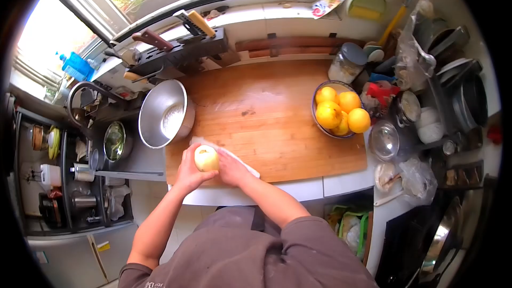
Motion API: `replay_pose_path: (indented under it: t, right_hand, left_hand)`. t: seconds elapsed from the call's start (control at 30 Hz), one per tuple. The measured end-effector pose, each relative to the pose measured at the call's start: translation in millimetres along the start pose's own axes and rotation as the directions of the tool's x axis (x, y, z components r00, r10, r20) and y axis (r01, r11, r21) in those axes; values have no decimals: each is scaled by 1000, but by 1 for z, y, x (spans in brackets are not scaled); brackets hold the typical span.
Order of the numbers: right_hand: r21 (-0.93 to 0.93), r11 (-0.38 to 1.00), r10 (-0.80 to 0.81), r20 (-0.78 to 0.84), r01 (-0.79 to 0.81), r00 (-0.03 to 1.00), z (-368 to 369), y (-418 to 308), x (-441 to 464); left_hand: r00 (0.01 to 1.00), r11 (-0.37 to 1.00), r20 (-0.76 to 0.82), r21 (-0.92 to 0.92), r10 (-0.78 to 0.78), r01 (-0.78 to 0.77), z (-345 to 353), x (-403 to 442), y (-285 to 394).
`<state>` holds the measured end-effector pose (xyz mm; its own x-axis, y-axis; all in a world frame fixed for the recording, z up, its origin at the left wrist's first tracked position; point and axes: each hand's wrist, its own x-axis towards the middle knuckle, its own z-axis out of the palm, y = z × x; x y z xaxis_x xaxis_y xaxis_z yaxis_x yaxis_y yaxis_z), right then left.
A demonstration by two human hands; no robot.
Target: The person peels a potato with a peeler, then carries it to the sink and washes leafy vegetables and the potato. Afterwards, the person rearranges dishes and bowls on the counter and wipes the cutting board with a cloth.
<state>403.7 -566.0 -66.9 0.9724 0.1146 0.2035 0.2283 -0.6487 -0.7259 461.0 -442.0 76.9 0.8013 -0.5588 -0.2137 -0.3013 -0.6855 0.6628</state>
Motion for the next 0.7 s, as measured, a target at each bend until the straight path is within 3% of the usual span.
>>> replay_pose_path:
  t: [0.03,0.1,0.17,0.23,0.3,0.33,0.37,0.4,0.43,0.5,0.53,0.6,0.67,0.7]
  right_hand:
    - [-14,1000,13,-5,-13,1000,-9,-6,-14]
    - [-236,956,-131,196,176,972,-37,-12,-50]
    - [-290,947,-75,216,137,973,-63,1,-85]
    - [-340,935,-21,231,101,973,-90,10,-113]
    - [-434,897,140,109,-79,984,-116,19,-130]
    - [-441,893,149,103,-89,983,-123,28,-139]
    - [-493,848,218,-12,-196,976,-126,40,-147]
    - [-530,792,275,-131,-302,952,-132,44,-149]
    - [-533,788,280,-136,-308,950,-139,48,-151]
    - [-438,726,418,-331,-530,846,-149,55,-152]
    - [-441,724,418,-331,-531,846,-140,58,-147]
    - [-404,437,481,-650,-804,588,-100,59,-126]
    - [-399,516,467,-611,-758,640,-65,42,-111]
    - [-442,574,467,-515,-690,718,-57,23,-104]
  left_hand:
    - [1000,1000,10,-9,15,-15,3,7,0]
    - [998,991,59,130,17,-25,12,21,0]
    - [996,985,78,162,46,-58,26,33,-1]
    - [975,956,196,251,103,-151,40,41,1]
    - [959,949,239,234,152,-209,52,46,2]
    - [940,931,267,238,211,-276,58,47,3]
    - [918,909,294,240,268,-342,63,48,3]
    - [905,893,245,208,348,-400,67,46,2]
    - [901,890,249,204,355,-407,69,45,2]
    - [903,874,148,229,404,-429,73,42,3]
    - [902,874,147,226,406,-430,72,41,4]
    - [821,731,91,407,564,-547,70,38,4]
    - [852,767,81,398,517,-504,76,44,-1]
    - [881,800,83,386,466,-460,80,45,-2]
